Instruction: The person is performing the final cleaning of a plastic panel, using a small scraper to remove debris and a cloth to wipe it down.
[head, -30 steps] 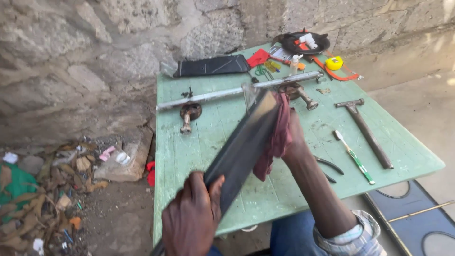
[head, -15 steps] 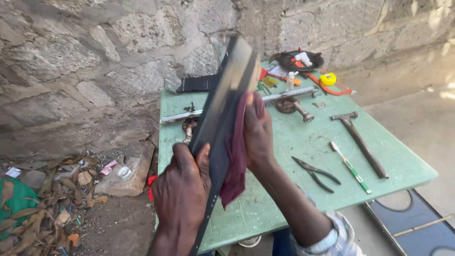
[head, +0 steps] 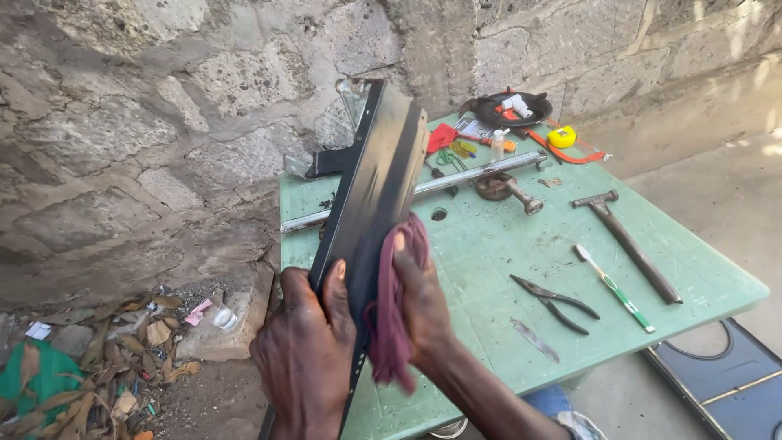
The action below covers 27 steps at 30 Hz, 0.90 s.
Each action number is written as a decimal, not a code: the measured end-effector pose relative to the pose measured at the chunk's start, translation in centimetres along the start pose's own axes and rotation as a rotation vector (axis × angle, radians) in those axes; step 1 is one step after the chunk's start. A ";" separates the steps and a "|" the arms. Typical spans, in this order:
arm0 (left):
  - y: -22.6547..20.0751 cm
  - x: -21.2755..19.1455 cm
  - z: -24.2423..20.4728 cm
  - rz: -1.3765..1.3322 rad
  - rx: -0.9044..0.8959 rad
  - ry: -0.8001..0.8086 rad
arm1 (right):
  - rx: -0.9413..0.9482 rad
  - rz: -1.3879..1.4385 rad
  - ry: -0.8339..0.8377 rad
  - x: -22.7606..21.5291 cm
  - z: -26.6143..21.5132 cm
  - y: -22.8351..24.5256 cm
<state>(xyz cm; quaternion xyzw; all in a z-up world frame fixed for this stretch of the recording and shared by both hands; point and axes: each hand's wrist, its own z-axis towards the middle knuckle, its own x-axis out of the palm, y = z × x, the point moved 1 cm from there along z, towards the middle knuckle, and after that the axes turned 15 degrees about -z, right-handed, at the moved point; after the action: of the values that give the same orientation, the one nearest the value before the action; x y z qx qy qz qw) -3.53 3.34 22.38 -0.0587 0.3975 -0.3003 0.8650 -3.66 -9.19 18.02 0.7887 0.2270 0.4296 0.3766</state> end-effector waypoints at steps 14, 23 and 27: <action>2.4 0.3 -0.5 -0.242 0.089 -0.025 | -0.555 0.098 0.295 1.4 4.0 6.2; -1.3 -5.0 4.5 -0.356 0.109 -0.120 | -0.600 -0.341 0.213 2.9 -3.1 -4.2; -0.3 -4.6 3.6 -0.275 0.168 -0.093 | -0.811 -0.184 0.023 5.2 -0.9 3.8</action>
<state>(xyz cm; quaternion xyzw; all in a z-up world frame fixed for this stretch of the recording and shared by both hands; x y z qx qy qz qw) -3.39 5.15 27.93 -0.0540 0.3186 -0.4451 0.8351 -1.53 -7.63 23.94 0.5483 0.1130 0.4575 0.6908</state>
